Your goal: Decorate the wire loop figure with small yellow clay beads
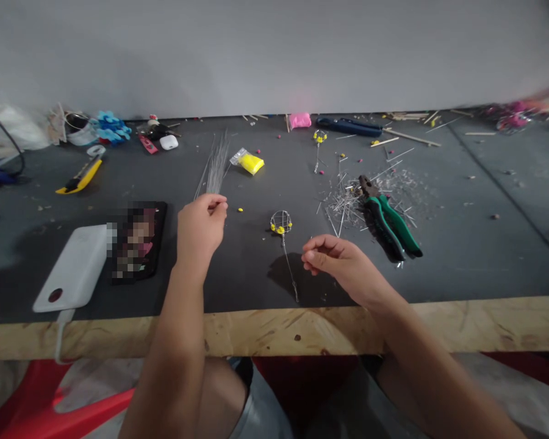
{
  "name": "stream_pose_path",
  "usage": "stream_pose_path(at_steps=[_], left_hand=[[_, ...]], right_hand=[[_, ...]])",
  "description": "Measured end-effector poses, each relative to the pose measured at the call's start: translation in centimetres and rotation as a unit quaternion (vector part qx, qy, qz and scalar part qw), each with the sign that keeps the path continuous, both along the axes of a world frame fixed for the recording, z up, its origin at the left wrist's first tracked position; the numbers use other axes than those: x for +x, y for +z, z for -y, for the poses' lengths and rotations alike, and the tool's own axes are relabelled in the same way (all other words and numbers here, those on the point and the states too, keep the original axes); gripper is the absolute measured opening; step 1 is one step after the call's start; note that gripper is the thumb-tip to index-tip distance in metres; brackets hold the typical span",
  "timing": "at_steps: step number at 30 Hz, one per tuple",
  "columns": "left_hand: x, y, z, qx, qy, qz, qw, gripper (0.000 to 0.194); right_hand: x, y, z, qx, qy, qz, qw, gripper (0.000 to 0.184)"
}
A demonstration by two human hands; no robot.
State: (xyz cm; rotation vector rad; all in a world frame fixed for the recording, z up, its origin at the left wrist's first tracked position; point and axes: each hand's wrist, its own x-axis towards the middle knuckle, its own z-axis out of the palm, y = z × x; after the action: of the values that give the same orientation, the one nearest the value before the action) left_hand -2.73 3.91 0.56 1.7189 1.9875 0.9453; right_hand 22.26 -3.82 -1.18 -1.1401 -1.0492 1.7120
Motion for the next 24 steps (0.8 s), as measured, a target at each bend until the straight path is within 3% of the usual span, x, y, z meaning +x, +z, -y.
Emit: stream_pose_path(at_steps=[3,7,11,14,20,24], left_hand=[[1.7,1.0,1.4,0.024,-0.004,0.136,0.990,0.023],[6.3,2.2,5.5,0.038,-0.076,0.277,0.957,0.024],[10.3,1.8,9.1,0.000,-0.163,0.279,0.946,0.022],[11.8,1.1,9.9,-0.003,-0.202,0.290,0.935,0.020],[12.2,0.8,9.8,-0.041,-0.149,0.363,0.919,0.018],[11.8,0.8,9.6,-0.060,-0.091,0.456,0.883,0.026]], right_hand=[[-0.1,0.1,0.1,-0.006,-0.008,-0.013,1.000,0.019],[-0.3,0.7,0.7,-0.002,0.013,-0.014,1.000,0.015],[-1.1,1.6,1.6,0.010,0.043,-0.001,0.999,0.009],[-1.5,2.0,2.0,0.026,0.045,0.011,0.999,0.005],[-1.6,1.1,2.8,0.004,0.031,0.015,0.999,0.013],[-1.8,0.8,3.0,-0.017,0.027,-0.082,0.996,0.017]])
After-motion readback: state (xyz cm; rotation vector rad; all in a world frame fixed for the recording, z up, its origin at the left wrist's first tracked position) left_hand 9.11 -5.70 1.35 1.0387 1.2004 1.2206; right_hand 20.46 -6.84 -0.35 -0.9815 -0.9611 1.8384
